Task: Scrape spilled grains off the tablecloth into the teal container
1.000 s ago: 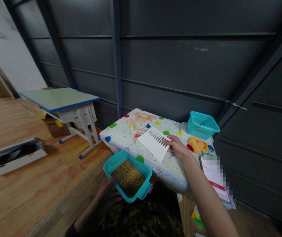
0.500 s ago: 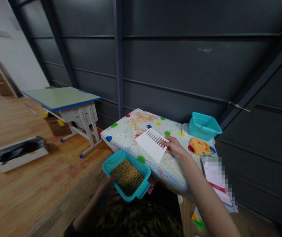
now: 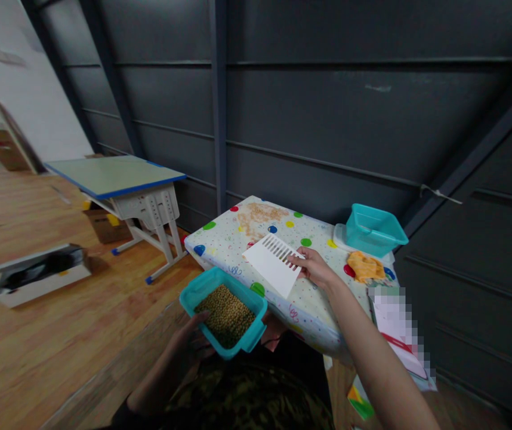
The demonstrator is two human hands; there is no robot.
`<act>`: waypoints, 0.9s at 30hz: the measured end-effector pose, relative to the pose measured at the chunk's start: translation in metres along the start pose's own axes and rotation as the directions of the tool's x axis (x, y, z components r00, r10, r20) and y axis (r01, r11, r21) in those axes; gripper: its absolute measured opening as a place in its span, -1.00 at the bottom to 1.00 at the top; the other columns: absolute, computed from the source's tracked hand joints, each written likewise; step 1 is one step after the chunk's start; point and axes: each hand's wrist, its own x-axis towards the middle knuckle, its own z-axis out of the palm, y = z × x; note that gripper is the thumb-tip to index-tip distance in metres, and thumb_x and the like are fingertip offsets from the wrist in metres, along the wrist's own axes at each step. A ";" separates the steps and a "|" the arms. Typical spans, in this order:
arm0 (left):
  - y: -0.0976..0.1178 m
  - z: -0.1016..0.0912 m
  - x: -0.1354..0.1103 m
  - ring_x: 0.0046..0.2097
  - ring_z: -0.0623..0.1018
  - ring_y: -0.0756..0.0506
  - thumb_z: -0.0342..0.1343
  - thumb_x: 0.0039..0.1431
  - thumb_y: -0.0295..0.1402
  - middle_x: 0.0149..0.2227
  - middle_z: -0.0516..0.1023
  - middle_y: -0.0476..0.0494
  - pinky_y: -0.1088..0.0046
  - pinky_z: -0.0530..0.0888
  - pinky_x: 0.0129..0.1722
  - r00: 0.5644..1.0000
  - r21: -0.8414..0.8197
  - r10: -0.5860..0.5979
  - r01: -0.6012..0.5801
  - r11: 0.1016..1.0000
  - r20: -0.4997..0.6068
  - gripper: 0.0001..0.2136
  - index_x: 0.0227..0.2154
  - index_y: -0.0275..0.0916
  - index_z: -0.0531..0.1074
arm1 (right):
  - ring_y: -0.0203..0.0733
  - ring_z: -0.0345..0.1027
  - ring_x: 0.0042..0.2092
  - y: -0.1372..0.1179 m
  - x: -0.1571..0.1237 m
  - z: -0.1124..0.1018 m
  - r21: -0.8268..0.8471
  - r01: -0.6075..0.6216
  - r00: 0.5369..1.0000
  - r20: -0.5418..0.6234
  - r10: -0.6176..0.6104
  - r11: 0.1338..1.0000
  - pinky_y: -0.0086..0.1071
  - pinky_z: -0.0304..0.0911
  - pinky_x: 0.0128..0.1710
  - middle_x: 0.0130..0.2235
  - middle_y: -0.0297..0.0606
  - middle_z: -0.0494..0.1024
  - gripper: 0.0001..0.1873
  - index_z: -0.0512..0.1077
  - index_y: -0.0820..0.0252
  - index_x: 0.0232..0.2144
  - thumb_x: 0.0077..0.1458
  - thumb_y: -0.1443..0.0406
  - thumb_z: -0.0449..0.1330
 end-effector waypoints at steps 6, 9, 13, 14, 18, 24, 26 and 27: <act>-0.001 -0.004 0.000 -0.36 0.74 -0.21 0.37 0.39 -0.23 -0.43 0.68 -0.14 0.34 0.61 -0.37 0.999 -0.009 0.036 -0.035 0.999 0.038 -0.83 -0.19 -0.20 0.54 | -0.19 0.60 -0.37 0.001 -0.002 0.000 -0.007 -0.002 0.999 0.037 0.002 1.000 -0.36 0.56 -0.39 -0.32 -0.27 0.71 -0.53 0.46 0.11 -0.35 -0.10 0.18 0.68; -0.001 -0.006 0.003 -0.36 0.75 -0.20 0.35 0.40 -0.26 -0.42 0.68 -0.14 0.39 0.57 -0.42 0.998 -0.023 0.049 -0.048 0.999 0.045 -0.85 -0.17 -0.22 0.55 | -0.20 0.58 -0.38 0.003 -0.001 0.000 -0.012 -0.003 0.999 0.053 0.004 1.000 -0.39 0.53 -0.41 -0.32 -0.28 0.72 -0.51 0.49 0.13 -0.34 -0.14 0.17 0.70; 0.002 -0.005 0.008 -0.36 0.75 -0.21 0.35 0.41 -0.28 -0.40 0.68 -0.20 0.38 0.57 -0.42 1.000 -0.030 0.023 -0.023 0.999 0.021 -0.84 -0.20 -0.26 0.54 | -0.21 0.56 -0.39 0.002 -0.002 0.002 -0.017 -0.010 0.998 0.068 0.011 1.000 -0.41 0.50 -0.42 -0.35 -0.30 0.71 -0.48 0.48 0.13 -0.37 -0.18 0.16 0.73; 0.004 -0.005 0.008 -0.37 0.75 -0.21 0.35 0.41 -0.27 -0.40 0.68 -0.21 0.38 0.57 -0.43 1.000 -0.028 0.017 -0.016 0.999 0.012 -0.83 -0.22 -0.25 0.53 | -0.21 0.56 -0.39 0.002 -0.003 0.003 -0.023 -0.015 0.997 0.071 0.017 1.000 -0.42 0.48 -0.43 -0.36 -0.30 0.70 -0.47 0.47 0.13 -0.38 -0.19 0.16 0.73; 0.007 -0.004 0.006 -0.41 0.73 -0.18 0.33 0.43 -0.30 -0.43 0.67 -0.18 0.38 0.56 -0.47 1.000 -0.027 0.020 -0.020 0.999 -0.006 -0.83 -0.28 -0.22 0.50 | -0.19 0.60 -0.36 0.000 -0.007 0.004 -0.033 -0.013 0.994 0.106 0.017 0.999 -0.40 0.50 -0.40 -0.33 -0.29 0.72 -0.47 0.47 0.12 -0.37 -0.18 0.13 0.72; 0.005 -0.006 0.008 -0.50 0.64 -0.13 0.37 0.40 -0.25 -0.50 0.62 -0.10 0.38 0.57 -0.46 0.999 -0.031 0.027 -0.027 0.999 0.021 -0.78 -0.31 -0.19 0.49 | -0.24 0.56 -0.40 -0.001 -0.012 0.003 -0.084 0.006 0.980 0.201 0.011 0.996 -0.43 0.44 -0.43 -0.38 -0.33 0.69 -0.38 0.47 0.14 -0.39 -0.26 0.00 0.74; 0.004 -0.007 0.011 -0.48 0.64 -0.14 0.42 0.35 -0.24 -0.49 0.62 -0.10 0.36 0.58 -0.44 1.000 -0.026 0.030 -0.029 0.999 0.011 -0.76 -0.32 -0.19 0.49 | -0.23 0.56 -0.40 -0.002 -0.012 0.003 -0.075 0.015 0.982 0.189 0.000 0.997 -0.42 0.45 -0.42 -0.37 -0.32 0.68 -0.36 0.46 0.13 -0.39 -0.27 -0.01 0.74; 0.003 -0.008 0.013 -0.46 0.65 -0.16 0.44 0.32 -0.24 -0.48 0.61 -0.11 0.34 0.60 -0.42 1.000 -0.024 0.029 -0.029 0.999 0.008 -0.76 -0.32 -0.19 0.50 | -0.22 0.56 -0.39 -0.002 -0.011 0.002 -0.058 0.023 0.986 0.163 -0.014 0.998 -0.42 0.46 -0.42 -0.36 -0.32 0.69 -0.35 0.45 0.12 -0.38 -0.28 -0.01 0.74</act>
